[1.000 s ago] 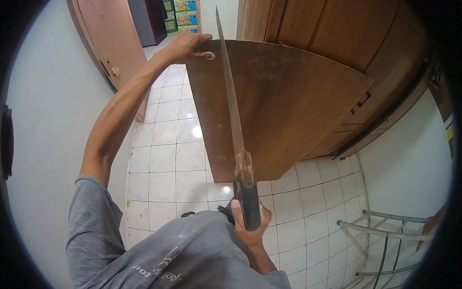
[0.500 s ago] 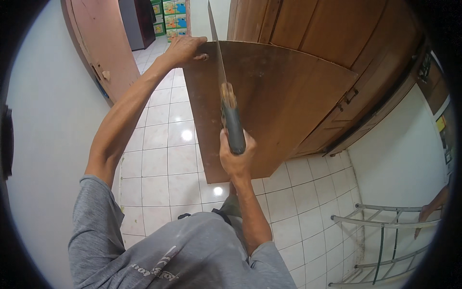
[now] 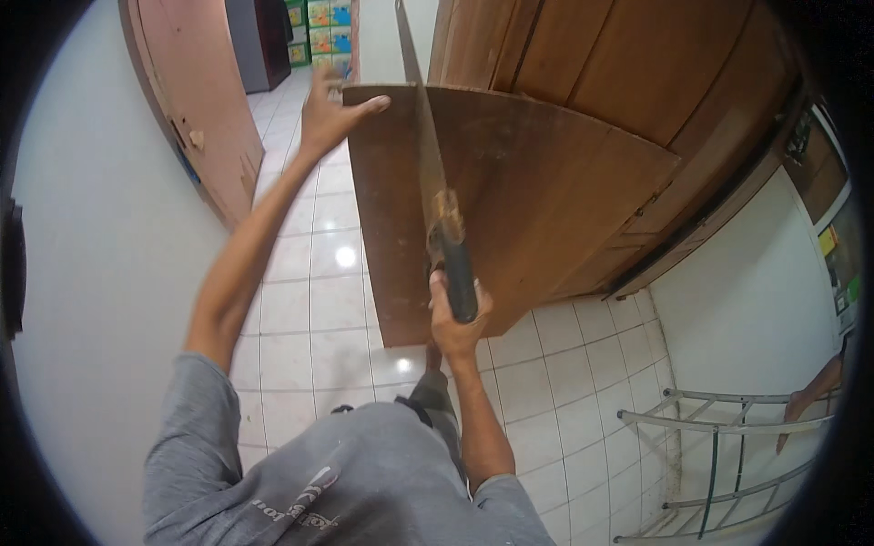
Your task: The person uses a hand saw to cut a wooden board while holding it steady with one hand on a tiled floor.
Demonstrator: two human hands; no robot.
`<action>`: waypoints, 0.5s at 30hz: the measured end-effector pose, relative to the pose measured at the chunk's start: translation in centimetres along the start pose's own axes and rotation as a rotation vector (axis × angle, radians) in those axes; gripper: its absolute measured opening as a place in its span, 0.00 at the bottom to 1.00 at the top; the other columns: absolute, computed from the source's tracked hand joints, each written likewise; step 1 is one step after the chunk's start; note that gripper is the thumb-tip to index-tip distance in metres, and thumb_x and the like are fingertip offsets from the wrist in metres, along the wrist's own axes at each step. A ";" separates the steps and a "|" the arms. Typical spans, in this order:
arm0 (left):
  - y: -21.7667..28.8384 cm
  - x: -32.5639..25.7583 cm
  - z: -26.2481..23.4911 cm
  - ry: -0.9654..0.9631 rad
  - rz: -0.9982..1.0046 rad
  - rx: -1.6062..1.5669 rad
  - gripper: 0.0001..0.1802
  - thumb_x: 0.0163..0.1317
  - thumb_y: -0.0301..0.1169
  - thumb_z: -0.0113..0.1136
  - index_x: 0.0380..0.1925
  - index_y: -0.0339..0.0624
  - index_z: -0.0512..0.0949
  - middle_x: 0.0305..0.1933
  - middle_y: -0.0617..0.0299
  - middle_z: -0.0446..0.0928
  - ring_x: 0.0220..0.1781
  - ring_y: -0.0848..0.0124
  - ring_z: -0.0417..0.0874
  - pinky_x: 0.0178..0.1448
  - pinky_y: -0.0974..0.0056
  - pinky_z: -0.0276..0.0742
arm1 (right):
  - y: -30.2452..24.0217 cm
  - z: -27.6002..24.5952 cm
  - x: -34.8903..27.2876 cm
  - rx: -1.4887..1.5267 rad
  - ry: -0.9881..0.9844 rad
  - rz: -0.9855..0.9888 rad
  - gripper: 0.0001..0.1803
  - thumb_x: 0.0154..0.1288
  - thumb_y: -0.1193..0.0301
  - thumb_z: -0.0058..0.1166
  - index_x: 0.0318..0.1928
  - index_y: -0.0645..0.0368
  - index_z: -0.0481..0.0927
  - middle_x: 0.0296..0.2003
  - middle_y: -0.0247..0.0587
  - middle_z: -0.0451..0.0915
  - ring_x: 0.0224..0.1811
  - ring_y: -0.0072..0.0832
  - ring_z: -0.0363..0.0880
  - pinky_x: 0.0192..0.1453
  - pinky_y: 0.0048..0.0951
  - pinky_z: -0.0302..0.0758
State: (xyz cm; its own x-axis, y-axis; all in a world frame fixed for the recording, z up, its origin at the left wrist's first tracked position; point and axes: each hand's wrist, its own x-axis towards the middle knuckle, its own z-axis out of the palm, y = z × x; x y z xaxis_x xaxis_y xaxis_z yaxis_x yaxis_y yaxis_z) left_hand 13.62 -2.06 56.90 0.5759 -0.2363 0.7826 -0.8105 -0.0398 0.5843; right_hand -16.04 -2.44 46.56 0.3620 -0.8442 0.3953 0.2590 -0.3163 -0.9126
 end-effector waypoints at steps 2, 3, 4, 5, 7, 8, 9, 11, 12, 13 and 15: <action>-3.8 -2.2 1.6 0.007 -0.295 -0.258 0.46 0.35 0.54 0.79 0.47 0.33 0.68 0.43 0.47 0.78 0.45 0.65 0.80 0.50 0.61 0.76 | -0.4 1.5 0.2 -0.010 -0.031 0.003 0.11 0.61 0.75 0.58 0.24 0.59 0.71 0.15 0.30 0.72 0.16 0.14 0.69 0.20 0.19 0.64; -2.4 -3.1 2.5 -0.148 -0.370 -0.494 0.37 0.41 0.49 0.77 0.43 0.33 0.73 0.39 0.54 0.81 0.41 0.70 0.81 0.47 0.64 0.77 | -0.6 1.2 0.5 -0.060 -0.042 0.022 0.11 0.61 0.75 0.58 0.24 0.59 0.72 0.15 0.29 0.72 0.16 0.14 0.68 0.20 0.19 0.64; -2.0 -2.9 2.2 -0.154 -0.308 -0.586 0.27 0.46 0.44 0.76 0.38 0.35 0.79 0.36 0.59 0.82 0.38 0.74 0.81 0.43 0.67 0.78 | 0.1 1.7 1.0 -0.031 -0.041 0.006 0.10 0.61 0.75 0.58 0.24 0.59 0.73 0.15 0.28 0.72 0.15 0.13 0.68 0.19 0.19 0.64; -2.6 -2.4 1.6 -0.116 -0.348 -0.538 0.25 0.46 0.44 0.76 0.38 0.36 0.82 0.37 0.60 0.83 0.36 0.74 0.82 0.42 0.67 0.78 | -0.1 2.7 1.6 0.001 -0.054 -0.025 0.10 0.61 0.75 0.58 0.24 0.59 0.73 0.15 0.28 0.72 0.15 0.13 0.68 0.19 0.19 0.64; -2.1 -1.4 2.0 -0.123 -0.324 -0.608 0.25 0.45 0.44 0.76 0.36 0.35 0.82 0.34 0.60 0.83 0.33 0.74 0.82 0.40 0.68 0.78 | -0.5 2.5 1.7 -0.043 -0.061 0.075 0.10 0.61 0.75 0.58 0.23 0.59 0.73 0.15 0.28 0.72 0.15 0.13 0.68 0.19 0.19 0.63; -1.8 -0.7 2.2 -0.116 -0.314 -0.614 0.25 0.45 0.44 0.76 0.36 0.35 0.82 0.34 0.60 0.83 0.33 0.74 0.82 0.40 0.68 0.78 | -0.5 2.7 1.7 -0.042 -0.062 0.062 0.10 0.61 0.75 0.58 0.23 0.59 0.73 0.15 0.28 0.72 0.15 0.13 0.68 0.19 0.19 0.63; -1.5 -0.8 2.9 -0.128 -0.348 -0.578 0.25 0.45 0.45 0.76 0.35 0.35 0.82 0.33 0.60 0.83 0.33 0.75 0.81 0.40 0.69 0.78 | -0.3 2.5 1.4 -0.046 -0.075 0.059 0.09 0.61 0.73 0.58 0.25 0.60 0.74 0.15 0.27 0.71 0.16 0.14 0.68 0.19 0.20 0.64; -1.4 -0.4 3.3 -0.132 -0.381 -0.546 0.25 0.45 0.45 0.77 0.34 0.35 0.83 0.32 0.60 0.83 0.33 0.76 0.81 0.39 0.69 0.77 | -0.5 2.5 1.5 -0.053 -0.093 0.049 0.09 0.60 0.72 0.59 0.26 0.61 0.76 0.15 0.27 0.71 0.16 0.14 0.69 0.20 0.21 0.66; -1.8 -0.4 3.6 -0.118 -0.353 -0.502 0.25 0.45 0.45 0.77 0.32 0.35 0.83 0.32 0.60 0.83 0.33 0.77 0.81 0.38 0.69 0.77 | -0.5 2.4 1.4 -0.068 -0.093 0.065 0.09 0.60 0.71 0.59 0.27 0.61 0.76 0.15 0.28 0.71 0.16 0.14 0.69 0.20 0.21 0.66; -2.2 -0.6 3.8 -0.103 -0.324 -0.456 0.24 0.44 0.45 0.77 0.31 0.35 0.83 0.31 0.60 0.83 0.33 0.78 0.81 0.38 0.70 0.77 | -0.5 2.3 1.2 -0.081 -0.094 0.080 0.09 0.61 0.71 0.60 0.27 0.61 0.76 0.15 0.28 0.71 0.16 0.14 0.69 0.21 0.21 0.66; -2.3 -0.9 3.7 -0.145 -0.339 -0.503 0.24 0.45 0.45 0.77 0.31 0.35 0.83 0.31 0.60 0.83 0.32 0.78 0.81 0.38 0.69 0.77 | 0.2 2.2 0.2 -0.087 -0.075 0.038 0.09 0.61 0.70 0.60 0.27 0.61 0.76 0.15 0.28 0.71 0.16 0.14 0.69 0.21 0.21 0.66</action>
State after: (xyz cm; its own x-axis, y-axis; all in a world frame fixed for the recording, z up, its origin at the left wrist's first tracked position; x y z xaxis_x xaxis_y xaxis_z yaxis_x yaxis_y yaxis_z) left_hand 14.57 -5.32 54.04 0.7435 -0.4213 0.5193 -0.4152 0.3178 0.8524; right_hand -13.90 -1.72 46.68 0.4369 -0.8226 0.3639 0.1667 -0.3236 -0.9314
